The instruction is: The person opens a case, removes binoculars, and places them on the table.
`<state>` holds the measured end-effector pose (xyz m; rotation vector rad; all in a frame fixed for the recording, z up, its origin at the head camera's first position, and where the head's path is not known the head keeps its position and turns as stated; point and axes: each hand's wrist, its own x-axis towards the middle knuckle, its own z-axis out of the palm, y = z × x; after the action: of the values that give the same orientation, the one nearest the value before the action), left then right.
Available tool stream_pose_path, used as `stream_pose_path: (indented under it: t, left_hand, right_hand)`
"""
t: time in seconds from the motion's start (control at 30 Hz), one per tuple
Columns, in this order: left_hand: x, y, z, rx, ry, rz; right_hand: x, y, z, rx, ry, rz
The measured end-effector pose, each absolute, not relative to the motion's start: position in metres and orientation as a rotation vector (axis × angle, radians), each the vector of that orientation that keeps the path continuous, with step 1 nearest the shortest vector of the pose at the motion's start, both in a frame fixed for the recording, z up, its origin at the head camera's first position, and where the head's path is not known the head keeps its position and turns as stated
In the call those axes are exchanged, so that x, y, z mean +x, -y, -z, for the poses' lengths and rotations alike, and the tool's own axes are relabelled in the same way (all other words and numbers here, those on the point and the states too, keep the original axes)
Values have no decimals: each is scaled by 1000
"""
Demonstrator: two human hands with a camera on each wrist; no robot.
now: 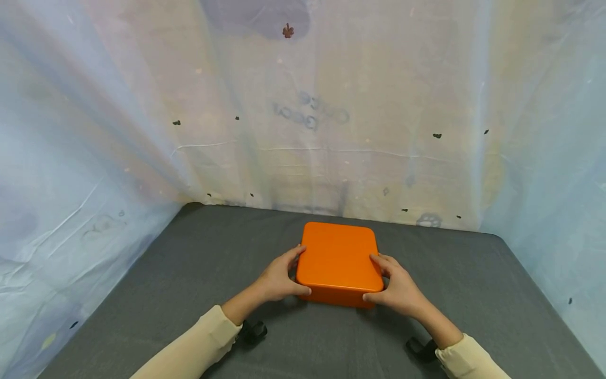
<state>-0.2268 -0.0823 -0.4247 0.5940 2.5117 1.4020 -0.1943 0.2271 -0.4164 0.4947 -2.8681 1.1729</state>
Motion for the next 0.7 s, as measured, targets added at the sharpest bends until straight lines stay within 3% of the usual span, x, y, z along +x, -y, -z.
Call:
stream_pose_path:
  t: [0.7]
  left_hand:
    - [-226,82,428,640,-2502,-1423]
  right_hand:
    - [-197,-229,418,503,2853,-1228]
